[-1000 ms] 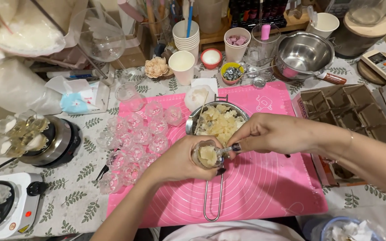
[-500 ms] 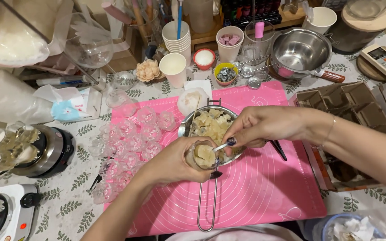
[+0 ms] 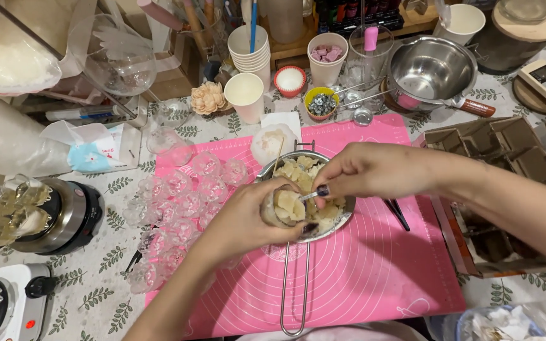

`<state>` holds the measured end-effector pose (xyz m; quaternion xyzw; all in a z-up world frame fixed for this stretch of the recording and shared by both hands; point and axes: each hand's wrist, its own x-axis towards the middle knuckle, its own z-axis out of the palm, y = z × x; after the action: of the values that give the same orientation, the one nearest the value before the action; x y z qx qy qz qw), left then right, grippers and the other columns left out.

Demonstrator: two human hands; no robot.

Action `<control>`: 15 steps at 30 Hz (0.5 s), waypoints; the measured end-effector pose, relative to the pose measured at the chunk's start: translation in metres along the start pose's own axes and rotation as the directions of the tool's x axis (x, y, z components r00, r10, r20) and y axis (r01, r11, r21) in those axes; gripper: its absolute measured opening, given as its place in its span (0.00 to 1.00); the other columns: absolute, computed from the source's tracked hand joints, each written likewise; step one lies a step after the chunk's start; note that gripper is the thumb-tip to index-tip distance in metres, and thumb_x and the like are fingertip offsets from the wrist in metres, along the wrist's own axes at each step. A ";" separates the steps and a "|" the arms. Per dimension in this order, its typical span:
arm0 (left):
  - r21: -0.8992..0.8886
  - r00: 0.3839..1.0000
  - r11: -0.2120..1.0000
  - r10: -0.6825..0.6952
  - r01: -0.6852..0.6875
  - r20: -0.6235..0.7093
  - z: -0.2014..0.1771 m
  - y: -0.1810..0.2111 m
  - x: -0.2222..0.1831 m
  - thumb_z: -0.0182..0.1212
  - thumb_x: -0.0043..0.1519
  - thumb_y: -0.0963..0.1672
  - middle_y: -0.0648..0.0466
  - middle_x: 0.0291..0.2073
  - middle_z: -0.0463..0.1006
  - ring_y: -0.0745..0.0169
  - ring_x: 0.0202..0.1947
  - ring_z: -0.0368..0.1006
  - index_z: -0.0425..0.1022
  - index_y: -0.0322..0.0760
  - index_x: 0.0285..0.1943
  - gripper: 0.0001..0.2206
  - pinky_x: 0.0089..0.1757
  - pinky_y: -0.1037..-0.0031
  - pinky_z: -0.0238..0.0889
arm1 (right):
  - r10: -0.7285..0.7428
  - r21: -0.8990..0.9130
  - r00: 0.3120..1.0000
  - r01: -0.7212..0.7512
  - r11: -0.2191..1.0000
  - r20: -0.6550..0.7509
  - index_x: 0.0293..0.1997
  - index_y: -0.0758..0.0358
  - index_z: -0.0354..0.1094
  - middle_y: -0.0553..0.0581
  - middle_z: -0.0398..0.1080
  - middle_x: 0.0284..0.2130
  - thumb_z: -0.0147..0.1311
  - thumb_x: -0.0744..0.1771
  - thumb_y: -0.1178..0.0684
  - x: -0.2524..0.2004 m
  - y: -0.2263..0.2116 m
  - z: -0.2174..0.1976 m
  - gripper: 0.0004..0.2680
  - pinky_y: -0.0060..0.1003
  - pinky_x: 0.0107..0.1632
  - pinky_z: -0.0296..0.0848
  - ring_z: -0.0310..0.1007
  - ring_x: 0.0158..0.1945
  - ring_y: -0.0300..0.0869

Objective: Scooping small wax flakes from a bowl into small individual plastic molds and a larger tray using a spoon.

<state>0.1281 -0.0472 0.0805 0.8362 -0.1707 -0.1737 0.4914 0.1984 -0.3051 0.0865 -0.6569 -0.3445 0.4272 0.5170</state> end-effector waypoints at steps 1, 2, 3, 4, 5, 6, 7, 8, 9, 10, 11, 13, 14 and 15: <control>0.000 1.000 1.000 0.000 0.000 -0.003 0.000 0.000 0.000 0.76 0.45 0.46 0.55 0.35 0.84 0.69 0.36 0.81 0.77 0.37 0.47 0.22 0.42 0.76 0.75 | 0.000 -0.002 1.000 0.000 1.000 0.002 0.51 0.68 0.77 0.52 0.81 0.36 0.49 0.70 0.55 0.003 -0.022 0.007 0.11 0.33 0.45 0.75 0.76 0.39 0.33; 0.083 0.997 0.996 0.049 -0.044 -0.064 -0.001 0.000 0.000 0.76 0.45 0.47 0.53 0.35 0.85 0.67 0.36 0.81 0.77 0.36 0.47 0.22 0.42 0.73 0.75 | 0.138 -0.331 0.982 -0.175 0.927 -0.132 0.52 0.59 0.76 0.53 0.80 0.33 0.50 0.68 0.51 0.005 -0.043 0.014 0.11 0.36 0.42 0.75 0.78 0.35 0.38; 0.166 0.988 0.983 0.099 -0.079 -0.116 0.001 -0.001 -0.001 0.76 0.45 0.47 0.51 0.34 0.85 0.64 0.35 0.81 0.77 0.36 0.46 0.22 0.41 0.70 0.74 | 0.217 -0.587 0.928 -0.361 0.725 -0.302 0.53 0.51 0.76 0.54 0.80 0.30 0.51 0.67 0.48 0.007 -0.063 0.023 0.12 0.39 0.39 0.75 0.79 0.31 0.43; 0.163 0.989 0.984 0.096 -0.076 -0.115 0.000 0.004 -0.002 0.76 0.45 0.47 0.51 0.34 0.85 0.64 0.35 0.81 0.77 0.36 0.46 0.22 0.41 0.70 0.74 | 0.221 -0.585 0.928 -0.362 0.726 -0.300 0.53 0.51 0.76 0.54 0.80 0.30 0.51 0.67 0.48 0.007 -0.061 0.025 0.12 0.39 0.39 0.75 0.79 0.31 0.43; 0.149 0.991 0.988 0.061 -0.043 -0.115 -0.001 0.009 -0.002 0.76 0.45 0.47 0.52 0.33 0.85 0.65 0.34 0.82 0.77 0.36 0.46 0.22 0.41 0.71 0.75 | 0.074 -0.701 0.940 -0.299 0.648 -0.332 0.52 0.51 0.76 0.57 0.79 0.33 0.52 0.65 0.50 0.007 -0.058 0.026 0.12 0.44 0.40 0.73 0.78 0.34 0.47; 0.135 0.993 0.991 0.026 -0.011 -0.115 -0.003 0.014 -0.002 0.76 0.44 0.48 0.53 0.32 0.85 0.66 0.33 0.84 0.77 0.37 0.46 0.22 0.40 0.72 0.76 | -0.076 -0.802 0.938 -0.246 0.545 -0.339 0.52 0.52 0.76 0.60 0.79 0.35 0.53 0.63 0.53 0.007 -0.056 0.027 0.13 0.48 0.40 0.72 0.77 0.38 0.51; 0.136 0.993 0.991 0.028 -0.013 -0.115 -0.004 0.012 0.000 0.76 0.44 0.48 0.53 0.32 0.85 0.66 0.33 0.84 0.77 0.37 0.46 0.22 0.40 0.72 0.76 | -0.077 -0.802 0.937 -0.247 0.544 -0.341 0.52 0.52 0.76 0.60 0.79 0.35 0.53 0.63 0.53 0.010 -0.068 0.031 0.13 0.48 0.40 0.72 0.77 0.38 0.51; 0.105 0.993 0.994 -0.029 0.041 -0.111 -0.005 0.010 0.002 0.75 0.44 0.47 0.53 0.31 0.85 0.64 0.32 0.84 0.78 0.37 0.45 0.21 0.39 0.71 0.77 | 0.164 -0.772 0.918 -0.393 0.499 -0.361 0.56 0.46 0.74 0.58 0.79 0.36 0.50 0.67 0.51 0.012 -0.079 0.034 0.13 0.43 0.44 0.73 0.77 0.38 0.47; 0.072 0.990 0.993 -0.089 0.097 -0.106 -0.005 0.007 0.003 0.74 0.43 0.47 0.53 0.29 0.85 0.63 0.31 0.85 0.79 0.37 0.45 0.21 0.37 0.71 0.78 | 0.394 -0.744 0.842 -0.520 0.420 -0.367 0.61 0.41 0.72 0.56 0.80 0.38 0.48 0.70 0.49 0.015 -0.090 0.037 0.13 0.39 0.47 0.74 0.78 0.39 0.44; 0.072 0.990 0.993 -0.089 0.097 -0.108 -0.005 0.005 0.004 0.74 0.43 0.47 0.53 0.29 0.85 0.63 0.31 0.85 0.79 0.37 0.45 0.21 0.37 0.71 0.78 | 0.394 -0.745 0.843 -0.520 0.419 -0.366 0.61 0.41 0.72 0.56 0.80 0.38 0.48 0.70 0.49 0.015 -0.072 0.030 0.13 0.39 0.47 0.74 0.78 0.39 0.44; 0.096 0.990 0.992 -0.070 0.082 -0.123 -0.004 0.003 0.005 0.74 0.43 0.46 0.51 0.29 0.85 0.61 0.31 0.84 0.78 0.36 0.45 0.21 0.38 0.70 0.77 | 0.299 -0.665 0.914 -0.404 0.628 -0.272 0.58 0.48 0.73 0.55 0.80 0.35 0.48 0.68 0.50 0.015 -0.055 0.023 0.12 0.38 0.44 0.75 0.79 0.36 0.42; 0.121 0.989 0.990 -0.050 0.067 -0.139 -0.002 -0.001 0.007 0.74 0.43 0.45 0.49 0.29 0.85 0.59 0.31 0.84 0.78 0.35 0.46 0.21 0.38 0.69 0.76 | 0.177 -0.545 0.964 -0.258 0.797 -0.198 0.55 0.55 0.74 0.54 0.81 0.33 0.48 0.67 0.51 0.014 -0.021 0.012 0.13 0.38 0.41 0.77 0.79 0.33 0.40; 0.134 0.989 0.991 0.013 0.008 -0.150 -0.002 -0.003 0.007 0.75 0.43 0.45 0.49 0.32 0.85 0.59 0.33 0.84 0.78 0.34 0.47 0.23 0.39 0.69 0.75 | 0.115 -0.348 0.985 -0.154 0.925 -0.129 0.53 0.58 0.75 0.49 0.80 0.33 0.49 0.68 0.52 0.014 -0.005 0.008 0.11 0.35 0.40 0.76 0.77 0.34 0.36; 0.149 0.984 0.987 0.076 -0.051 -0.162 -0.002 -0.004 0.009 0.76 0.42 0.44 0.49 0.34 0.85 0.58 0.36 0.83 0.77 0.33 0.48 0.24 0.40 0.68 0.74 | 0.037 -0.126 0.996 -0.046 0.991 -0.076 0.51 0.62 0.75 0.44 0.79 0.33 0.50 0.70 0.53 0.014 0.011 0.003 0.09 0.32 0.39 0.74 0.75 0.36 0.31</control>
<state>0.1370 -0.0479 0.0766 0.8752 -0.1676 -0.0742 0.4476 0.2010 -0.2941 0.0728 -0.7109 -0.3379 0.3907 0.4774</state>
